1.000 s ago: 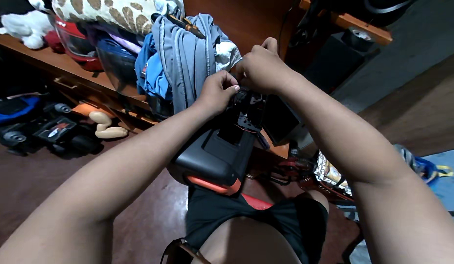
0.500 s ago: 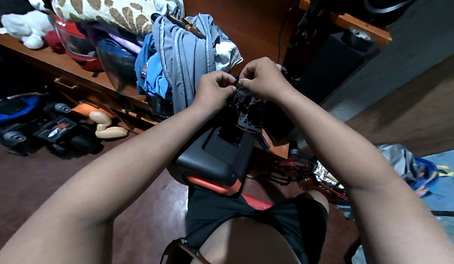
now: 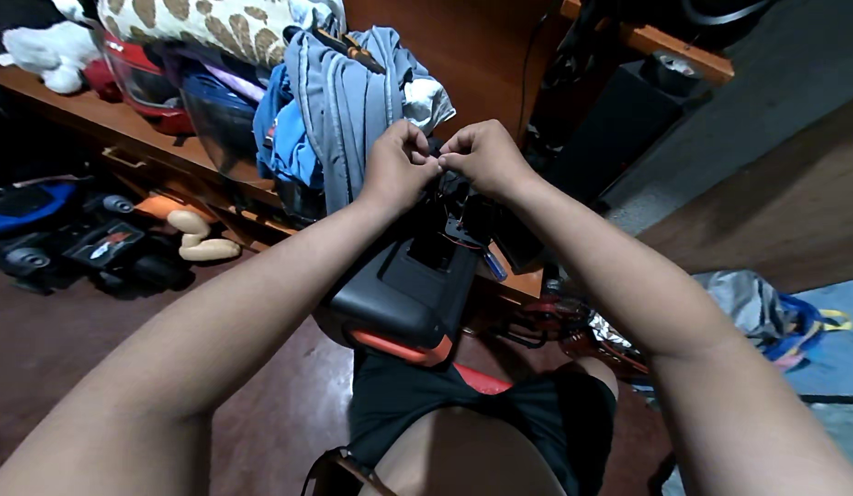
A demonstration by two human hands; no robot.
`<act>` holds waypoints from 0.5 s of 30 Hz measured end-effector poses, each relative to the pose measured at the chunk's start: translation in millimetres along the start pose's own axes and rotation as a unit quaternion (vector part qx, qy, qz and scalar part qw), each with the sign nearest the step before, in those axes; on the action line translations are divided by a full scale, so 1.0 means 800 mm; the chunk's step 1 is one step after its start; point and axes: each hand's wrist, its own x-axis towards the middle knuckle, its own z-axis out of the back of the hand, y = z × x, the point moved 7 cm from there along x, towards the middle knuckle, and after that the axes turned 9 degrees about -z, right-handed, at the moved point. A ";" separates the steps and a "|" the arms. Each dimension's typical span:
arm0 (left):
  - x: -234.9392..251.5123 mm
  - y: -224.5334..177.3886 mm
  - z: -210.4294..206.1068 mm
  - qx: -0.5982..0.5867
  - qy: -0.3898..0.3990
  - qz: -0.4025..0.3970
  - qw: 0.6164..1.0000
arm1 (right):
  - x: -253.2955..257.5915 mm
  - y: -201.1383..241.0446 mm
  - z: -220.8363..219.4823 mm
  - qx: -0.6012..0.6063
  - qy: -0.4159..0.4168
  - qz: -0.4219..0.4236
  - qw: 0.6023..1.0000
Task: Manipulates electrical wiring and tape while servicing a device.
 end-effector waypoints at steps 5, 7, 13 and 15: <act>0.002 0.003 -0.007 0.052 0.049 0.014 0.997 | -0.003 0.002 -0.003 -0.028 0.005 0.007 1.000; 0.002 0.009 -0.006 0.098 0.067 0.036 0.992 | -0.003 0.002 -0.004 -0.031 0.007 0.016 0.999; 0.002 0.009 0.002 0.143 0.045 0.049 0.987 | -0.006 -0.010 -0.004 -0.023 -0.006 -0.002 1.000; 0.002 0.009 0.002 0.132 0.044 0.041 0.989 | -0.006 -0.012 -0.006 -0.026 -0.005 0.006 1.000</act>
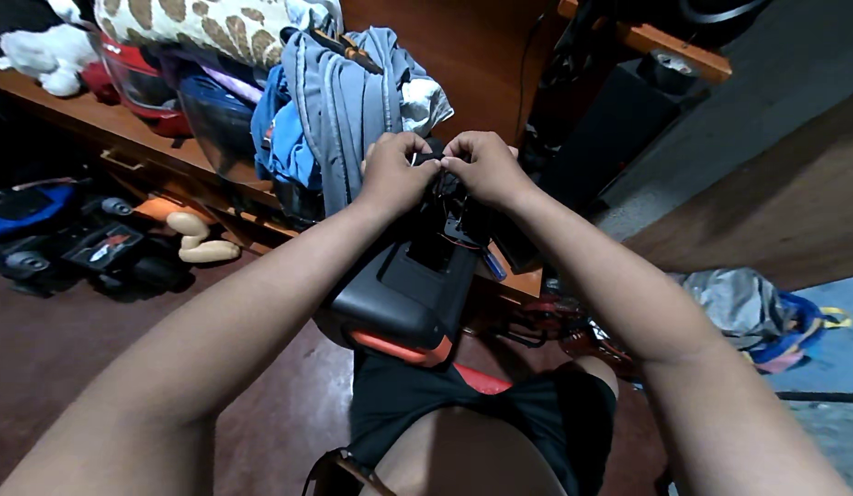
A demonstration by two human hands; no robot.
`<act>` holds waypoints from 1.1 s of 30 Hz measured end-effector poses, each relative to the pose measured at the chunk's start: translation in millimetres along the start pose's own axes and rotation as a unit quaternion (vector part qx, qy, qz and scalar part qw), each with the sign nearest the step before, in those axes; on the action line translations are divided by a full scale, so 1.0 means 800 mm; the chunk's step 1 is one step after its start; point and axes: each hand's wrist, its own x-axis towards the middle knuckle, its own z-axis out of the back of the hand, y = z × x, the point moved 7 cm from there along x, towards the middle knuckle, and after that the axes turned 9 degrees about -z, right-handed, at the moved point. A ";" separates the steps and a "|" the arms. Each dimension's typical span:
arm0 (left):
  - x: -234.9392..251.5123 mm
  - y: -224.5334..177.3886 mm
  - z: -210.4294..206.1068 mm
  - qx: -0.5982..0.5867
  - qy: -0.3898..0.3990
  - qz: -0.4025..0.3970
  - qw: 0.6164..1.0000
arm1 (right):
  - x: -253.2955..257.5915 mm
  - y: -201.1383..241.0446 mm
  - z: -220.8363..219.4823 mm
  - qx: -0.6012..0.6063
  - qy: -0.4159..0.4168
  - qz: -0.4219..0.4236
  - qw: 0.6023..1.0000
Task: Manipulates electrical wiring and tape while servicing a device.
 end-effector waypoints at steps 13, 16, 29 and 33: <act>-0.002 -0.002 -0.003 -0.073 -0.013 0.009 0.997 | -0.002 -0.002 -0.007 -0.048 -0.018 -0.016 0.999; -0.004 -0.010 0.001 -0.011 -0.012 -0.033 0.999 | 0.000 -0.003 -0.006 -0.027 -0.031 -0.017 0.999; 0.000 0.007 -0.006 -0.188 -0.022 0.064 0.980 | 0.003 -0.004 -0.001 -0.085 -0.012 0.044 0.995; 0.000 0.010 -0.010 -0.202 -0.020 0.041 0.978 | 0.003 0.000 -0.004 -0.115 -0.009 0.064 0.991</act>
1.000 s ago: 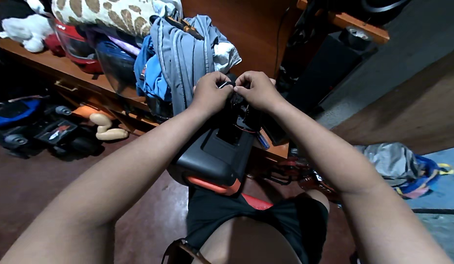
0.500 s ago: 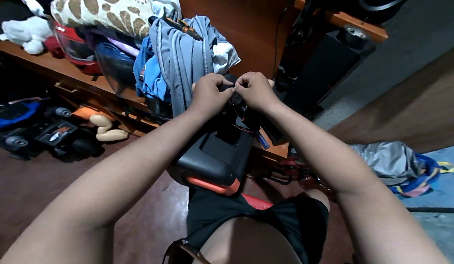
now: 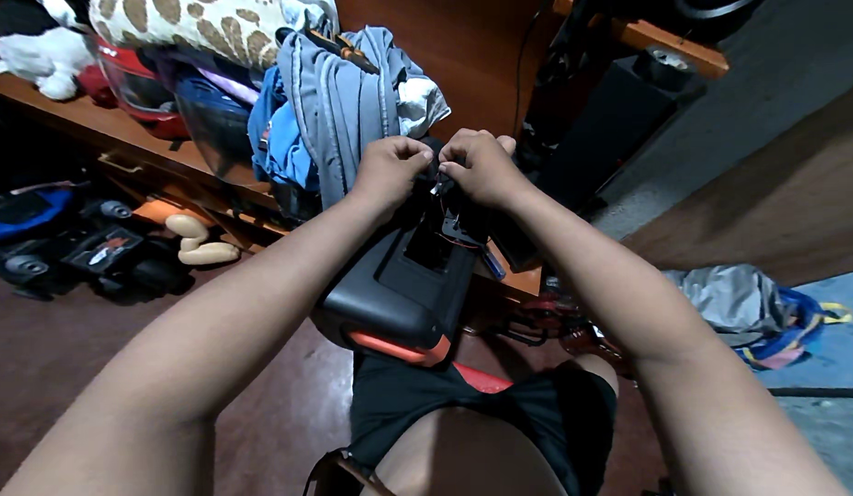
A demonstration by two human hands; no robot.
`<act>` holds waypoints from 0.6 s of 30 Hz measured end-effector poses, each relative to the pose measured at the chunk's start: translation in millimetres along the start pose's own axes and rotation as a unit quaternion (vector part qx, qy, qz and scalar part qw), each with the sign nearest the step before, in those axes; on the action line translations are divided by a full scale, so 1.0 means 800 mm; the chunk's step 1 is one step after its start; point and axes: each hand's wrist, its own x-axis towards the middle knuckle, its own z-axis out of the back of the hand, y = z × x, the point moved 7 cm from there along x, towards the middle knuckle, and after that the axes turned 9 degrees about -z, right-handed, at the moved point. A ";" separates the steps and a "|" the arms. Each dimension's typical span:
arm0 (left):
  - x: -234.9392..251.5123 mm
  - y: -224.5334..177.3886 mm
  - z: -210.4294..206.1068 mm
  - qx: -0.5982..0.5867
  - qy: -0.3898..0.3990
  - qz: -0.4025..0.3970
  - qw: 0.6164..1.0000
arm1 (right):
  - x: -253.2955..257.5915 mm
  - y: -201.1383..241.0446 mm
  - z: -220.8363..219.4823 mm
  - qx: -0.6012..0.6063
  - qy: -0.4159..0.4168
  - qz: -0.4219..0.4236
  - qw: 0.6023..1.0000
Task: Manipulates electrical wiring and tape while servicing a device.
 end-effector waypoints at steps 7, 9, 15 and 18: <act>-0.002 -0.014 -0.004 0.069 0.041 -0.082 0.993 | 0.001 0.002 0.001 -0.016 0.015 -0.009 1.000; -0.002 -0.016 -0.005 0.085 0.045 -0.085 0.992 | 0.001 0.003 0.001 -0.016 0.016 -0.006 1.000; 0.001 -0.009 -0.003 0.072 0.035 -0.050 0.995 | -0.008 -0.001 0.011 0.053 0.014 -0.037 0.998; 0.001 -0.006 0.001 0.074 0.017 -0.039 0.996 | -0.010 -0.002 0.011 0.084 -0.014 -0.011 0.996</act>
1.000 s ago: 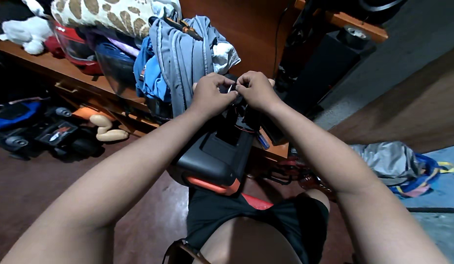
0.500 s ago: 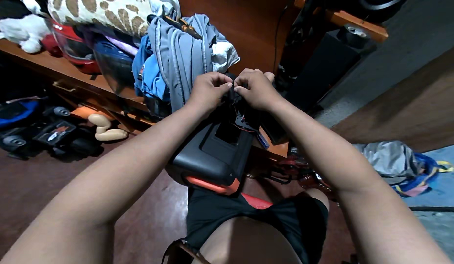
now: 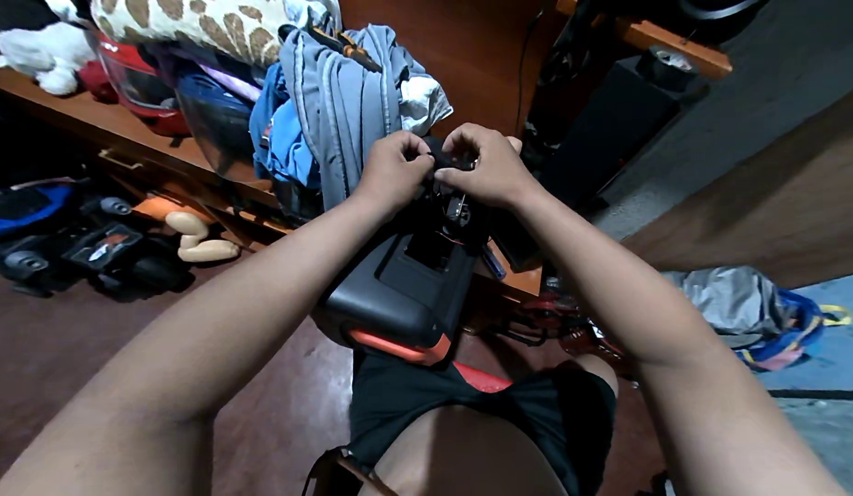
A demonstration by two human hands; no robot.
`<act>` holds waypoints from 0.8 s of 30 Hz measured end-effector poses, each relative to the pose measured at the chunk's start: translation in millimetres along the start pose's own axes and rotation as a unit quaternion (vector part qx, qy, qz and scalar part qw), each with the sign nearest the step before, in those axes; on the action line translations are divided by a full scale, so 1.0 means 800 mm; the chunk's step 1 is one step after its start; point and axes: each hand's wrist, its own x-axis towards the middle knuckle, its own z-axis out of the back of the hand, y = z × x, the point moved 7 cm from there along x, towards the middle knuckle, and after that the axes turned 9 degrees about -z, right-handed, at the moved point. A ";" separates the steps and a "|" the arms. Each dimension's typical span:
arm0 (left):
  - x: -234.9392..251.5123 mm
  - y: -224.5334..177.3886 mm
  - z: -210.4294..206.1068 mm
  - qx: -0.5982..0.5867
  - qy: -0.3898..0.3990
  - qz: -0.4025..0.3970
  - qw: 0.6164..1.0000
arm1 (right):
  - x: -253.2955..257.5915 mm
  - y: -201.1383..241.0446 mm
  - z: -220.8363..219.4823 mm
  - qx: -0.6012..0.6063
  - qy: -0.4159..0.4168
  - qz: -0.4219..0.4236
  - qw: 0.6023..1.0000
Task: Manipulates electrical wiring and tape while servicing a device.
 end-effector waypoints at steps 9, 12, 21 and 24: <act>-0.002 -0.002 -0.001 -0.035 0.001 0.009 0.999 | 0.015 0.009 0.014 -0.066 0.004 0.004 0.998; -0.003 -0.005 -0.003 -0.032 0.001 0.006 0.999 | 0.021 0.015 0.016 -0.120 0.005 0.031 0.992; -0.003 -0.002 0.003 -0.022 -0.021 0.008 1.000 | 0.026 0.018 0.029 -0.174 -0.121 0.093 0.973; -0.004 0.000 0.002 -0.013 -0.022 0.001 1.000 | 0.010 0.020 0.034 -0.101 -0.165 0.132 0.972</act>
